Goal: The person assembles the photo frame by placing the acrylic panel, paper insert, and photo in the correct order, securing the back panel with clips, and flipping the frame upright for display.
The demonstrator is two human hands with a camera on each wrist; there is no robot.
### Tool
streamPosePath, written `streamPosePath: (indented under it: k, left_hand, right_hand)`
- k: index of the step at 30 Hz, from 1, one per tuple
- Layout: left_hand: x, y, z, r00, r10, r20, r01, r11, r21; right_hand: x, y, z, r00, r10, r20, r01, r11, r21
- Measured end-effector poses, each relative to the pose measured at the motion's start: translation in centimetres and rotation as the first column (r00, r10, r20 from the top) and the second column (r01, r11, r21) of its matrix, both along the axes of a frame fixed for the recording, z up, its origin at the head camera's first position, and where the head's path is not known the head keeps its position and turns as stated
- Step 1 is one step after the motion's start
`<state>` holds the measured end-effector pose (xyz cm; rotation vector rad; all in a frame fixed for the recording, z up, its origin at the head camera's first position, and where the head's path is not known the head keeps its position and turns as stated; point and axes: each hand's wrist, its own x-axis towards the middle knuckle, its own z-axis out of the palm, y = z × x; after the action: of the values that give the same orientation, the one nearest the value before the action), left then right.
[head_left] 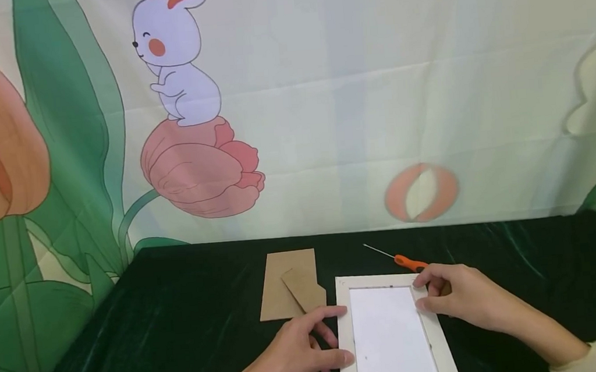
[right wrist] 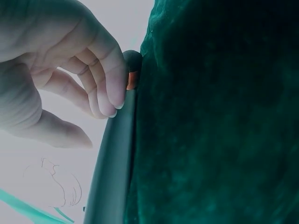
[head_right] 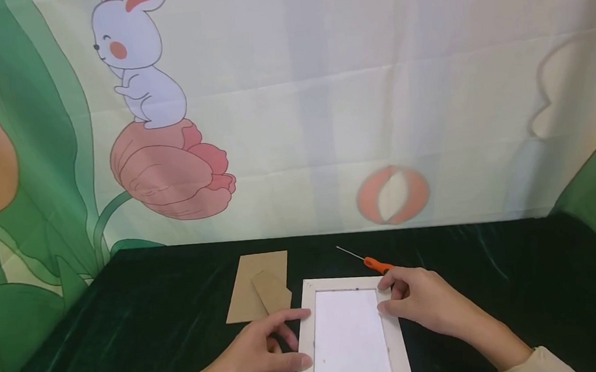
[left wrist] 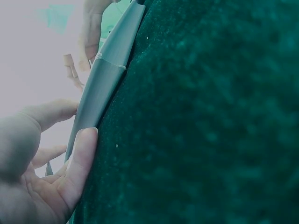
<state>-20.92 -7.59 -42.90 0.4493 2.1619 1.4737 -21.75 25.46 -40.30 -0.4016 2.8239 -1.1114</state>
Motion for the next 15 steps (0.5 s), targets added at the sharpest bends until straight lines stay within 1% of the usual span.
streamPosePath:
  k: [5,8,12,15]
  left_hand:
    - [-0.1,0.1,0.1,1.0,0.003,0.0,-0.003,1.0,-0.007]
    - [0.0,0.0,0.2,1.0,0.005,0.001,-0.005,1.0,-0.004]
    - [0.1,-0.1,0.1,1.0,0.005,0.01,-0.005,1.0,0.006]
    - [0.1,-0.1,0.1,1.0,0.004,0.018,-0.004,1.0,0.013]
  right_hand:
    - [0.1,-0.2,0.2,1.0,0.0,-0.015,0.0,1.0,-0.007]
    - [0.0,-0.5,0.3,1.0,-0.002,-0.01,0.001,1.0,-0.009]
    - [0.0,-1.2,0.7,1.0,-0.005,-0.001,0.005,1.0,-0.013]
    - [-0.1,-1.9,1.1,1.0,-0.001,-0.017,0.001,1.0,-0.02]
